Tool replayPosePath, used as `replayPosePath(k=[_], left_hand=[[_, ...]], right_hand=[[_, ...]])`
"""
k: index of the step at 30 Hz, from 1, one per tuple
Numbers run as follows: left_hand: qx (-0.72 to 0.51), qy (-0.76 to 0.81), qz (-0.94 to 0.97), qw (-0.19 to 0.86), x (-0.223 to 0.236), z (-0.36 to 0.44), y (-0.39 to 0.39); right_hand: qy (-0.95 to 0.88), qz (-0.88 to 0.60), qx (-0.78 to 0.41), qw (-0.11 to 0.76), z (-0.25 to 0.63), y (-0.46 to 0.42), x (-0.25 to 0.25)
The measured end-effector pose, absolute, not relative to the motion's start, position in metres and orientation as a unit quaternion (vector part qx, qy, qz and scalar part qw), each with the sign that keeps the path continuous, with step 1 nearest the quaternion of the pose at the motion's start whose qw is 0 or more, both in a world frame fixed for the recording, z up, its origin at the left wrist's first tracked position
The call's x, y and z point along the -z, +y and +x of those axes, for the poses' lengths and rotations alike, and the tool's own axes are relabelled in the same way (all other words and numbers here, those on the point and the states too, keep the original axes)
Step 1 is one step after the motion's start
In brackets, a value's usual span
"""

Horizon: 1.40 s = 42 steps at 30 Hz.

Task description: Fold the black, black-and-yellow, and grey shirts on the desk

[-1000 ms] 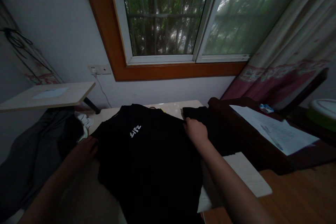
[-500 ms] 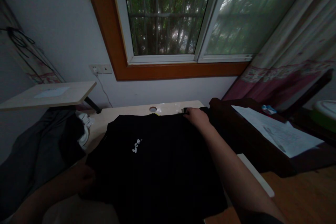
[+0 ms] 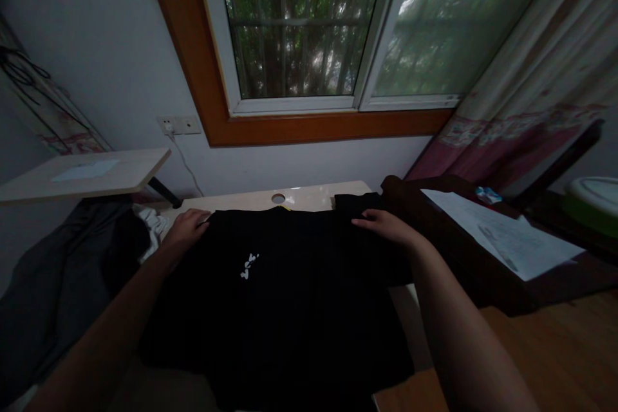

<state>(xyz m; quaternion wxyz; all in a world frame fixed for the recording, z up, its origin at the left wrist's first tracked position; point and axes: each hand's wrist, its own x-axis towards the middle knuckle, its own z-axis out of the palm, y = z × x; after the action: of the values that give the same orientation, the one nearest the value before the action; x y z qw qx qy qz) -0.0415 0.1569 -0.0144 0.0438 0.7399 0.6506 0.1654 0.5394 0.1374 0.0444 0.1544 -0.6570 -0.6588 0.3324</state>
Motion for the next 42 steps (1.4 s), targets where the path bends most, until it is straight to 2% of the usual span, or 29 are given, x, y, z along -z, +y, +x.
replayPosePath(k=[4, 8, 13, 16, 21, 24, 28, 35, 42], left_hand=[[-0.16, 0.669, 0.724, 0.05, 0.027, -0.031, 0.185], [-0.156, 0.675, 0.719, 0.06, 0.033, -0.03, 0.196], [-0.16, 0.681, 0.712, 0.052, 0.032, -0.043, 0.198], [-0.172, 0.7, 0.692, 0.031, 0.032, -0.06, 0.196], [-0.184, 0.741, 0.646, -0.015, 0.035, -0.085, 0.192], [-0.19, 0.762, 0.618, -0.038, 0.04, -0.092, 0.188], [-0.2, 0.777, 0.594, -0.061, 0.045, -0.097, 0.185], [-0.218, 0.768, 0.596, -0.084, 0.049, -0.095, 0.185], [-0.194, 0.744, 0.637, -0.056, 0.05, -0.084, 0.195]], right_hand=[[-0.604, -0.641, -0.426, 0.209, 0.547, 0.118, -0.048], [-0.553, -0.629, -0.461, 0.295, 0.551, 0.113, -0.049], [-0.515, -0.644, -0.427, 0.37, 0.551, 0.13, -0.05], [-0.538, -0.647, -0.358, 0.405, 0.552, 0.153, -0.05], [-0.633, -0.672, -0.109, 0.369, 0.548, 0.205, -0.047], [-0.658, -0.66, -0.032, 0.36, 0.539, 0.232, -0.042], [-0.664, -0.658, -0.031, 0.354, 0.529, 0.25, -0.028], [-0.605, -0.719, -0.129, 0.317, 0.54, 0.245, -0.001], [-0.595, -0.746, -0.133, 0.268, 0.544, 0.24, -0.002]])
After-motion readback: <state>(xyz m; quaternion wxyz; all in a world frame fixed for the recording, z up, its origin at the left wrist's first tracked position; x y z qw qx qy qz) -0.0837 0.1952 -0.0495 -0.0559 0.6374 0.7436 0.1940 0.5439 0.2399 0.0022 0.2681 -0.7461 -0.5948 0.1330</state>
